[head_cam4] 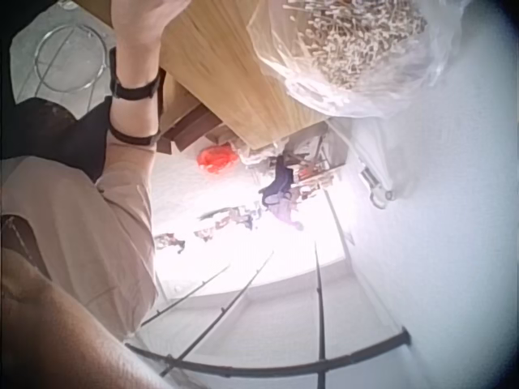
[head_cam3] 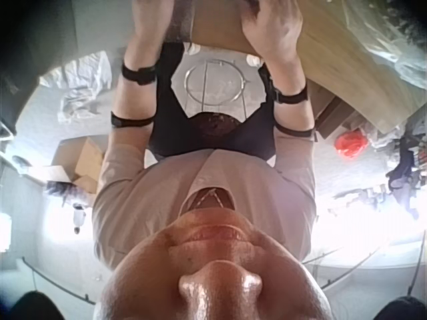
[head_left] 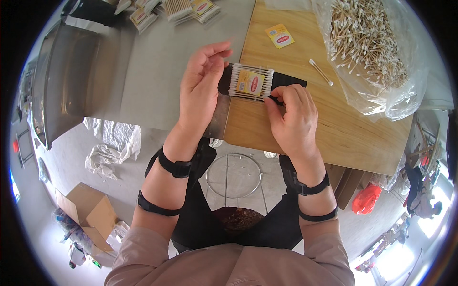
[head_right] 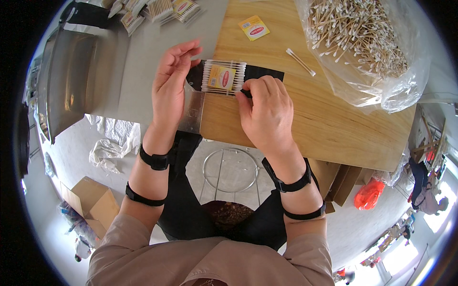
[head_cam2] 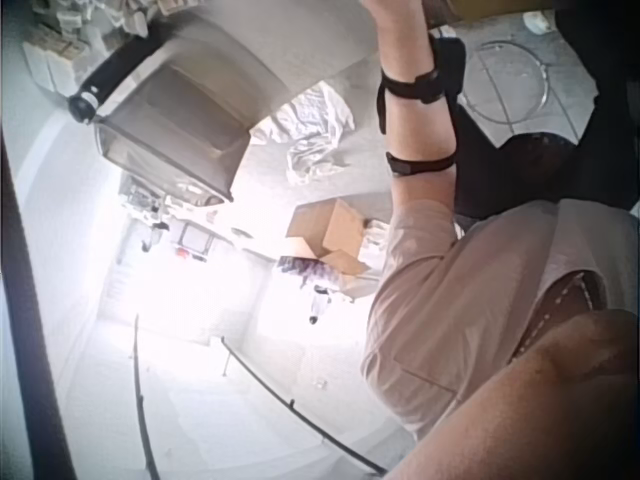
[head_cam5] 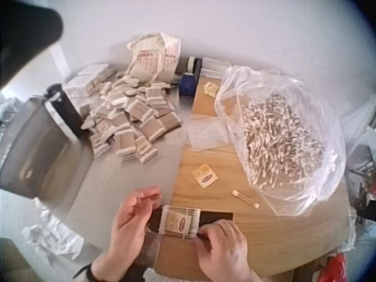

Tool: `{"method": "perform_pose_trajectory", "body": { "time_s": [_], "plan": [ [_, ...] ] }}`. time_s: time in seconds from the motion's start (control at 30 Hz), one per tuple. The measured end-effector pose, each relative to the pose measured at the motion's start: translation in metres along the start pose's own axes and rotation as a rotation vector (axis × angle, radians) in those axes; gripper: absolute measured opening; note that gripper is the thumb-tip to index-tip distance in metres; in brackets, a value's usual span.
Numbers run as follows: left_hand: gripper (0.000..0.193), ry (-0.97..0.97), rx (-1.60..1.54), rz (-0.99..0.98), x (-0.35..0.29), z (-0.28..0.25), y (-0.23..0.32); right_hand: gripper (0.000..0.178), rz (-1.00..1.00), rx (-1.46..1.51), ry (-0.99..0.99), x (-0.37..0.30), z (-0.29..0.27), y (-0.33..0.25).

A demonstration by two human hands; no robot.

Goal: Manually organizing and inserting cotton swabs into small cardboard packages.

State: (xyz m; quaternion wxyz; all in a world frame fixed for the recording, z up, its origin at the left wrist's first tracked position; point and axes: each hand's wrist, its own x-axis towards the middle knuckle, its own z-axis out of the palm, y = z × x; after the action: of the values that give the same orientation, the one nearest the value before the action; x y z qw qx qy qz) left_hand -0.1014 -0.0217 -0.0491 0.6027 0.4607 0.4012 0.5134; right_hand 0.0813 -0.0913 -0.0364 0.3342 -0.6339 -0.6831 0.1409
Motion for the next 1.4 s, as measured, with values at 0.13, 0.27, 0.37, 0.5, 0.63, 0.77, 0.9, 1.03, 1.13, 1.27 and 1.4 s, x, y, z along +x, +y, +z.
{"method": "perform_pose_trajectory", "body": {
  "time_s": [0.13,0.27,0.37,0.5,0.63,0.77,0.9,1.03,1.13,1.27,1.4],
  "plan": [
    [0.023,0.068,0.469,-0.013,0.001,-0.005,0.003,0.020,0.007,-0.021,0.004,0.000,0.002,0.000],
    [0.026,-0.021,0.651,-0.027,-0.001,-0.009,0.014,0.020,0.022,-0.040,-0.007,0.000,0.000,-0.003],
    [0.033,-0.081,0.673,-0.100,-0.003,-0.009,0.019,0.020,0.039,-0.049,-0.016,0.000,0.000,-0.005],
    [0.041,-0.142,0.676,-0.097,-0.005,-0.008,0.024,0.022,0.071,-0.061,-0.019,-0.001,0.001,-0.006],
    [0.046,-0.192,0.685,-0.118,-0.006,-0.005,0.029,0.023,0.094,-0.052,-0.020,-0.001,0.001,-0.007],
    [0.053,-0.226,0.711,-0.127,-0.007,-0.006,0.031,0.022,0.099,-0.052,-0.020,-0.001,0.002,-0.007],
    [0.052,-0.232,0.698,-0.125,-0.007,-0.005,0.028,0.022,0.100,-0.067,-0.027,-0.001,0.001,-0.006],
    [0.050,-0.207,0.681,-0.143,-0.007,-0.005,0.028,0.020,0.108,-0.053,-0.027,0.001,-0.002,-0.008],
    [0.051,-0.204,0.694,-0.136,-0.007,-0.006,0.026,0.020,0.132,-0.014,-0.021,0.001,-0.003,-0.008],
    [0.053,-0.211,0.724,-0.158,-0.006,-0.005,0.028,0.021,0.088,-0.104,-0.022,0.001,-0.003,-0.008],
    [0.047,-0.251,0.895,0.203,-0.002,-0.001,0.022,0.022,0.082,-0.110,-0.024,0.001,-0.003,-0.008]
  ]
}}
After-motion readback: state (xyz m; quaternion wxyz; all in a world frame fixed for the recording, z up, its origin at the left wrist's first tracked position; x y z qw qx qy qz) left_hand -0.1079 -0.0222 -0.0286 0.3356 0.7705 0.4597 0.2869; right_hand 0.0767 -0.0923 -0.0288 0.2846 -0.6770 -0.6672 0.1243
